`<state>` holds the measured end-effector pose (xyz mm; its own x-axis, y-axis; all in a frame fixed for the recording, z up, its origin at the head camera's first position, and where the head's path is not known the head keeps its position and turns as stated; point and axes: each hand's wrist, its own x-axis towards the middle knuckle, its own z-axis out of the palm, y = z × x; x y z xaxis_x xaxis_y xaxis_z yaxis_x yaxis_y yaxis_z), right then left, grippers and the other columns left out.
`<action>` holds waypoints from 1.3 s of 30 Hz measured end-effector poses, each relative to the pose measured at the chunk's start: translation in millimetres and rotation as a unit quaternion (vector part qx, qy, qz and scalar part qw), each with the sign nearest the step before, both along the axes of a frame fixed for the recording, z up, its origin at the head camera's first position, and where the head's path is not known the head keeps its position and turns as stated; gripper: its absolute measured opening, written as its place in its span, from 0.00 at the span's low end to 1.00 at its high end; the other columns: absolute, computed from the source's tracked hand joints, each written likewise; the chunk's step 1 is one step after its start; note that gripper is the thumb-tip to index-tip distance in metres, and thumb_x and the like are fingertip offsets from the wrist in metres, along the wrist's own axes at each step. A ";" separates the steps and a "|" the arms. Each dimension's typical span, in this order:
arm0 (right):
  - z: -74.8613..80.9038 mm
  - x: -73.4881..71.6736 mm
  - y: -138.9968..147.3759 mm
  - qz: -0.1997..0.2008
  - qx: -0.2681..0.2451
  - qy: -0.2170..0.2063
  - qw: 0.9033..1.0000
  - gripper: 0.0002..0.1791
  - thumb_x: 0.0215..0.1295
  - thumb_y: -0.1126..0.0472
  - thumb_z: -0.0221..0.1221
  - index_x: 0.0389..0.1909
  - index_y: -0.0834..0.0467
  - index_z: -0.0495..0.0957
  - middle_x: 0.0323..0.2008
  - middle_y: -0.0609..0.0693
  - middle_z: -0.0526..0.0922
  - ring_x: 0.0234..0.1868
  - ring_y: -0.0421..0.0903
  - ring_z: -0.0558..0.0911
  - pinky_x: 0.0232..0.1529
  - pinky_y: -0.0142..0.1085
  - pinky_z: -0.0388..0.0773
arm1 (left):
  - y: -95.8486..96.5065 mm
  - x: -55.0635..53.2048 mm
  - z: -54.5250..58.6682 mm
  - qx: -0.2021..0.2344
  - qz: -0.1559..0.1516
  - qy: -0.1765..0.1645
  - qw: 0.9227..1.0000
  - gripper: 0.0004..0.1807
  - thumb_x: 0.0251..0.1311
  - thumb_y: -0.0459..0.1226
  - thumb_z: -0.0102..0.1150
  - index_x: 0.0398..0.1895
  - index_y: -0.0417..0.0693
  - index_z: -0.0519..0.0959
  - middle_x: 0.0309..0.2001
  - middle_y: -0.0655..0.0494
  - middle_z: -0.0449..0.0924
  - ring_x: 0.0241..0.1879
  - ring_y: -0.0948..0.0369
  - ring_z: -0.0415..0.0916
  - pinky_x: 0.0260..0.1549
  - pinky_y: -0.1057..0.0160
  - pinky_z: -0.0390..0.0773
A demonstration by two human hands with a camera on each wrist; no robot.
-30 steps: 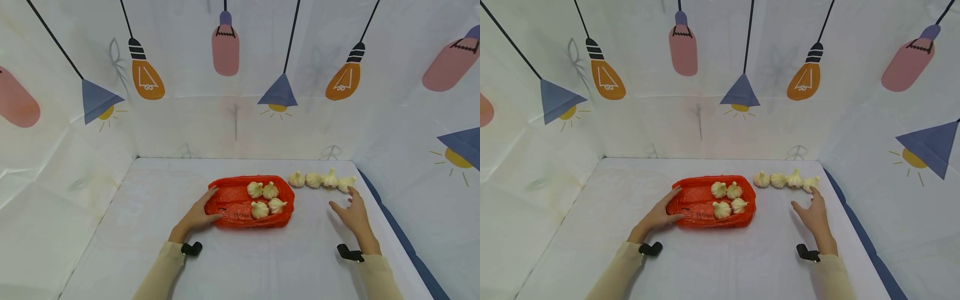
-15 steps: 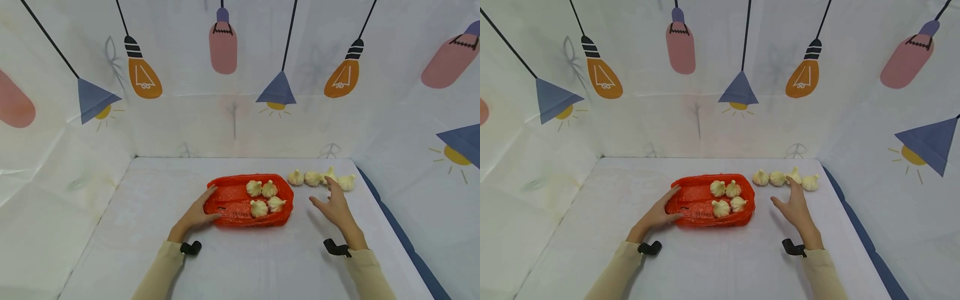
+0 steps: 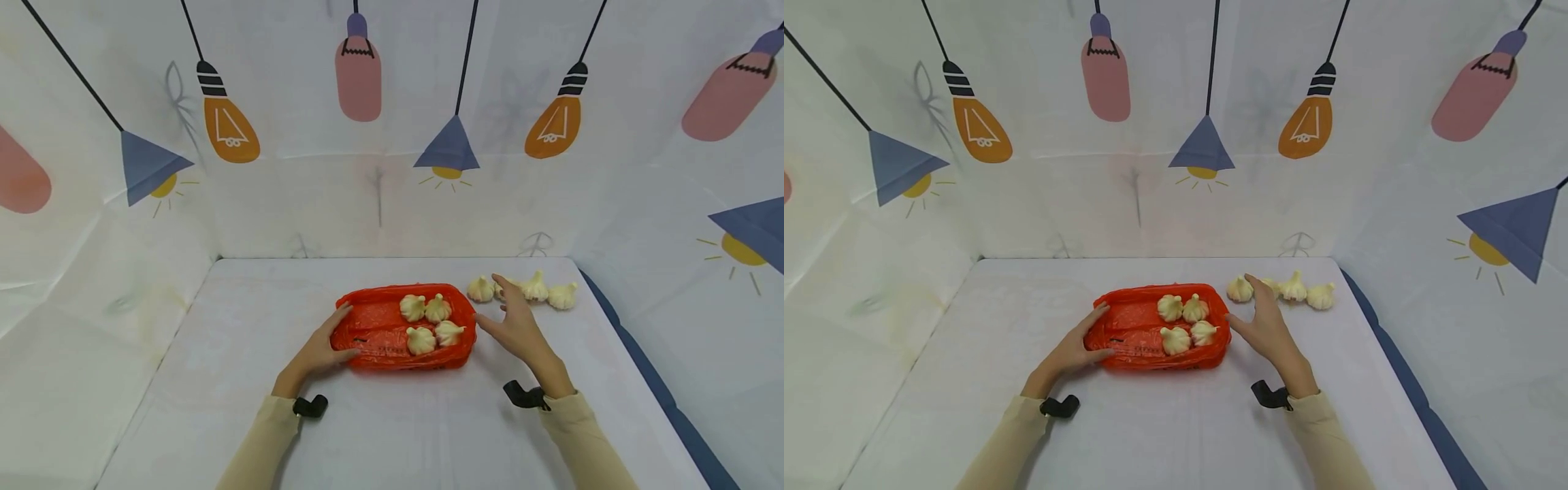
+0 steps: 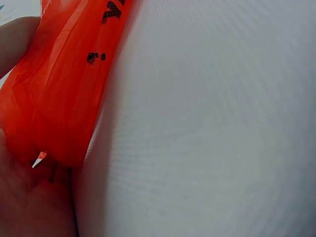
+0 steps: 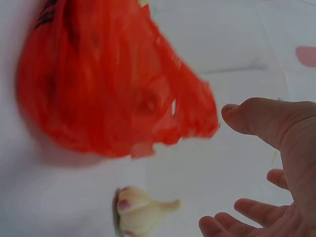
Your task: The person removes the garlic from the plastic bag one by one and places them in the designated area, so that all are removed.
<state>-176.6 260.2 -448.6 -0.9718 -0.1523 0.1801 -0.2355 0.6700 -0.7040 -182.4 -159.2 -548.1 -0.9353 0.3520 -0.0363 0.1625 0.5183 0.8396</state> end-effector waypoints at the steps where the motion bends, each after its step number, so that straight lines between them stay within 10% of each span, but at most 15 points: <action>1: 2.0 -0.3 -4.6 0.007 -0.007 -0.004 1.000 0.48 0.64 0.60 0.69 0.80 0.64 0.52 0.76 0.68 0.58 0.71 0.69 0.66 0.63 0.65 0.74 | -0.3 0.2 0.5 0.002 0.002 0.000 1.000 0.55 0.55 0.54 0.74 0.83 0.62 0.54 0.83 0.55 0.51 0.82 0.44 0.48 0.76 0.33 0.52; 24: 15.5 -3.5 -65.7 0.113 -0.024 -0.055 0.992 0.43 0.66 0.53 0.69 0.78 0.56 0.60 0.77 0.58 0.64 0.78 0.61 0.62 0.73 0.64 0.62 | -0.4 1.5 1.9 0.001 0.003 0.005 1.000 0.55 0.55 0.53 0.74 0.83 0.60 0.54 0.83 0.54 0.52 0.82 0.45 0.48 0.76 0.34 0.51; 39: 3.5 -10.7 -77.9 0.157 -0.011 -0.074 0.985 0.43 0.64 0.55 0.72 0.77 0.52 0.62 0.74 0.57 0.68 0.64 0.62 0.77 0.57 0.54 0.81 | 0.5 0.8 -0.2 0.005 0.003 0.004 1.000 0.55 0.55 0.53 0.74 0.83 0.61 0.54 0.83 0.55 0.51 0.82 0.45 0.47 0.76 0.34 0.51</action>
